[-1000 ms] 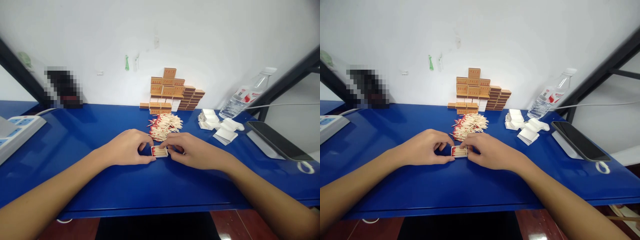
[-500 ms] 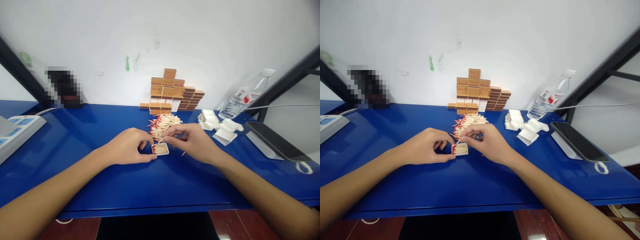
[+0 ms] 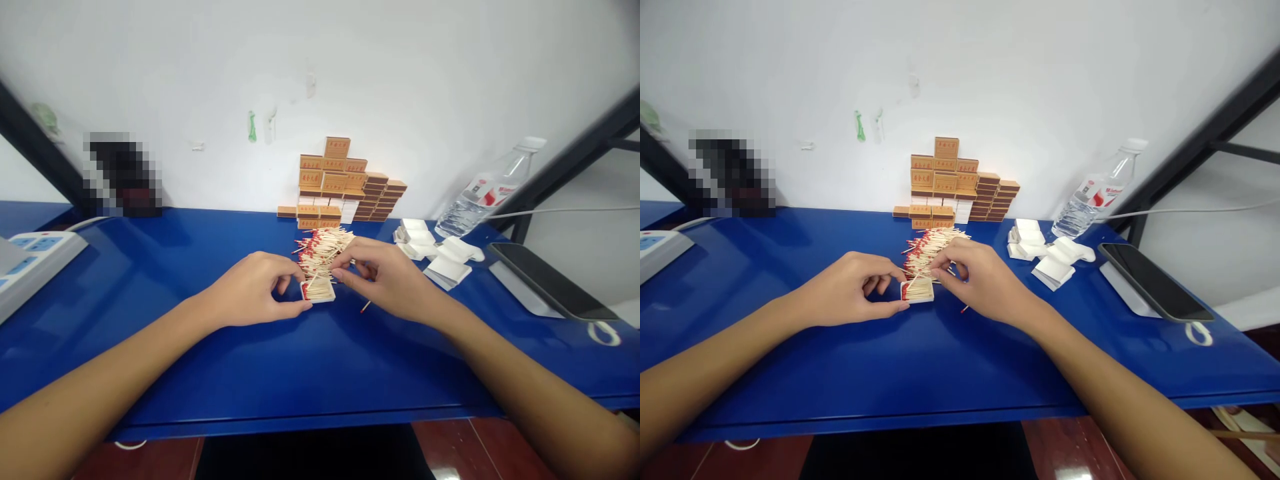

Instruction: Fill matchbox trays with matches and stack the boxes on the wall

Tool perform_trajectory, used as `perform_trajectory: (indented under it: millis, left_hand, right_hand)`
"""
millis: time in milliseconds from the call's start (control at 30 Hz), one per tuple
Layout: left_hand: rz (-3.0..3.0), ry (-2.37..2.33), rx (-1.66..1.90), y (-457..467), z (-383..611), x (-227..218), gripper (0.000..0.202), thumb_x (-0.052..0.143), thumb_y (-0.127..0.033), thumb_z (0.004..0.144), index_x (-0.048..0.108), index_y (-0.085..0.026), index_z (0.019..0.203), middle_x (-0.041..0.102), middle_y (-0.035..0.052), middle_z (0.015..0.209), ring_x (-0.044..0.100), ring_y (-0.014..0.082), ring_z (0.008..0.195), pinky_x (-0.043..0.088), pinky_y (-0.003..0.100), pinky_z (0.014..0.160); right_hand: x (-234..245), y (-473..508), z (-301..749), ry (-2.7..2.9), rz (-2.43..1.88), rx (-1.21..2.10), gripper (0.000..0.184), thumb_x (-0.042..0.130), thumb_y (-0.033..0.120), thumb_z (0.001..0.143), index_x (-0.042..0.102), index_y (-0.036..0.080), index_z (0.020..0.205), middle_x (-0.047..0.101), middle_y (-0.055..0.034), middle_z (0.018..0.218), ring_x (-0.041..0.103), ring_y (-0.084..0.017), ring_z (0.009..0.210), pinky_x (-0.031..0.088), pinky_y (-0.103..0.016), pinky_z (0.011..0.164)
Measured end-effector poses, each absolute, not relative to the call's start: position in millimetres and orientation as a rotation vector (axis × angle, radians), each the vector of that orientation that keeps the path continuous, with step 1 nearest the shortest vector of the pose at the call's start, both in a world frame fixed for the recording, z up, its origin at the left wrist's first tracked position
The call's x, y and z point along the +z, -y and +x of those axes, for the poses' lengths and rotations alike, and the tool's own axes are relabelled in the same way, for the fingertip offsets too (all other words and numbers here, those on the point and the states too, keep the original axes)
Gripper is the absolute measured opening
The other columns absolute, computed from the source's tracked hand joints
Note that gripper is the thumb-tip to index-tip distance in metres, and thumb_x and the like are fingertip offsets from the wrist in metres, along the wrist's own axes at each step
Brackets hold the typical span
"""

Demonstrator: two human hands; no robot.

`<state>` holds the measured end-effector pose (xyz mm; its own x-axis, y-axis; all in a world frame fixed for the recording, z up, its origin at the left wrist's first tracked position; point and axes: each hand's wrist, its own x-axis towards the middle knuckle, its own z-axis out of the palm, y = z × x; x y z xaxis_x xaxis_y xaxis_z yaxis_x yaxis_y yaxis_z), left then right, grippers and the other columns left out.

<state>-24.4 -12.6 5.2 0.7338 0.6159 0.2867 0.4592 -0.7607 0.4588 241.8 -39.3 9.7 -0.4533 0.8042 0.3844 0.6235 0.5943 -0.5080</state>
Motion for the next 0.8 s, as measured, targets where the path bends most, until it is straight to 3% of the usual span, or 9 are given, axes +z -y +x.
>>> perform_trajectory:
  millis: [167,267,433,633,800]
  left_hand:
    - [2.601,-0.769,0.524,16,-22,6,0.025,0.077,-0.04,0.086,0.077,-0.018,0.097,0.059,-0.0042,0.068,0.048,0.0097,0.056,0.038,0.025,0.056]
    - [2.6,-0.763,0.533,17,-21,6,0.023,0.076,-0.039,0.086,0.076,-0.018,0.097,0.059,-0.0042,0.068,0.049,0.0097,0.057,0.039,0.025,0.057]
    - [2.611,-0.807,0.526,15,-22,5,0.023,0.077,-0.039,0.085,0.076,-0.018,0.096,0.06,-0.0037,0.069,0.049,0.01,0.057,0.038,0.025,0.057]
    - [2.619,-0.771,0.499,15,-22,5,0.024,0.075,-0.041,0.088,0.077,-0.018,0.095,0.061,-0.0023,0.072,0.05,0.01,0.058,0.038,0.026,0.057]
    - [2.619,-0.798,0.434,15,-22,4,0.026,0.076,-0.043,0.086,0.077,-0.019,0.094,0.062,-0.0019,0.074,0.05,0.0104,0.058,0.038,0.026,0.056]
  right_hand:
    - [9,41,242,2.329,-0.997,0.431,0.015,0.068,0.029,0.1,0.074,0.024,0.113,0.062,-0.0031,0.093,0.054,-0.016,0.078,0.044,-0.03,0.072]
    - [4,44,237,2.386,-0.997,0.459,0.01,0.067,0.024,0.099,0.073,0.022,0.107,0.065,-0.0049,0.101,0.057,-0.017,0.084,0.046,-0.031,0.075]
    - [10,46,238,2.393,-1.026,0.411,0.006,0.067,0.022,0.099,0.072,0.021,0.097,0.065,-0.0033,0.093,0.056,-0.016,0.081,0.044,-0.03,0.074]
    - [22,41,253,2.469,-1.125,0.402,0.014,0.063,0.025,0.1,0.071,0.021,0.09,0.062,0.0004,0.076,0.052,-0.014,0.069,0.037,-0.029,0.066]
    - [13,26,273,2.556,-1.364,0.393,0.007,0.067,0.023,0.093,0.069,0.02,0.087,0.066,-0.0028,0.081,0.055,-0.016,0.072,0.037,-0.03,0.066]
